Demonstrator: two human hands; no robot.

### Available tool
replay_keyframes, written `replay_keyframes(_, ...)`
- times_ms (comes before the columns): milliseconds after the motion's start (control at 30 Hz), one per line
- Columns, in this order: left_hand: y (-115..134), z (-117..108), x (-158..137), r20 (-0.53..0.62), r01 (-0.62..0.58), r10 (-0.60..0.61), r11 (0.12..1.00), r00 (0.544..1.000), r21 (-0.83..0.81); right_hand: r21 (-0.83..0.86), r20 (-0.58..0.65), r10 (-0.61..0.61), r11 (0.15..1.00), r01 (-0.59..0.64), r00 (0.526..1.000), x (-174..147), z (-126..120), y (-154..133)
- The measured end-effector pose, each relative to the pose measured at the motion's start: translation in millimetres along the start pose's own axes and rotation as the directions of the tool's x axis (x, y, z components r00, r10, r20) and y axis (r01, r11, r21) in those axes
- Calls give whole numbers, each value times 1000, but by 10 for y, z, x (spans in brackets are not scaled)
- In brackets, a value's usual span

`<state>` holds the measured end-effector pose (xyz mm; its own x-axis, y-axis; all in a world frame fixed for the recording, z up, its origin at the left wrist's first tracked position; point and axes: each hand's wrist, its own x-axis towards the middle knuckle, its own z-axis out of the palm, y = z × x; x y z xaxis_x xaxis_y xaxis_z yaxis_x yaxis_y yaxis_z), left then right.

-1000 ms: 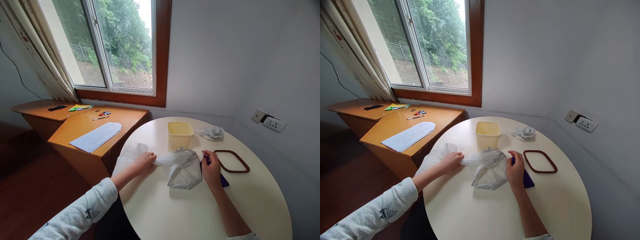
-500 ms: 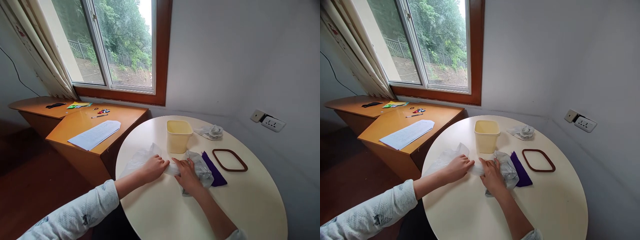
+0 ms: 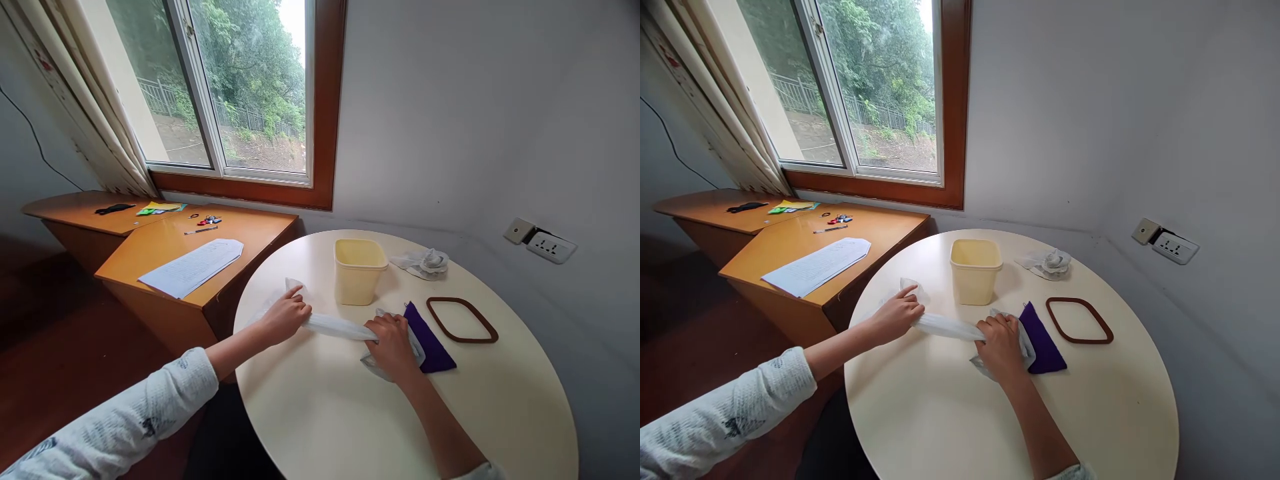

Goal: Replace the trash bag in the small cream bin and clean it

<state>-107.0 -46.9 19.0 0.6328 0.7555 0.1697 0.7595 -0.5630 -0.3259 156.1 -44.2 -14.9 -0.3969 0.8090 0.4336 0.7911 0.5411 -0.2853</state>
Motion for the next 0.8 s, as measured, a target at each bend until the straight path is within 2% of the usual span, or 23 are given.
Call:
replay_keyframes(133, -67, -44, -36, -14, 47, -47, 999, 999, -15, -31, -35, 29, 999, -30, 999, 1, -57, 44)
replay_keyframes(233, -123, -64, -68, 10, 113, -112, 990, 994, -82, 12, -68, 66, 998, -66, 995, 3, -73, 94)
replay_keyframes(333, -193, -58, -98, 25, 166, -165, 980, 986, -113, 136, -65, 109, 986, -100, 992, 14, -68, 137)
replay_keyframes(433, -251, -36, -122, 40, 198, -195, 973, 980, -115, 333, 11, 141, 933, -137, 990, 34, -76, 149)
replay_keyframes(533, -285, -12, -141, 59, 229, -223, 965, 973, -127, 567, 114, 187, 795, -218, 976, 53, -125, 135)
replay_keyframes(633, -299, 0, -159, 60, 259, -252, 954, 966, -153, 766, 262, 202, 551, -330, 944, 63, -202, 122)
replay_keyframes(700, -298, -6, -172, 48, 279, -274, 944, 960, -176, 830, 316, 192, 419, -369, 929, 63, -256, 129)
replay_keyframes(733, -295, -15, -180, 40, 289, -287, 938, 957, -189, 845, 319, 198, 384, -373, 927, 61, -283, 139)
replay_keyframes(800, -281, -45, -201, 18, 313, -317, 924, 948, -220, 852, 265, 251, 391, -348, 931, 48, -338, 169)
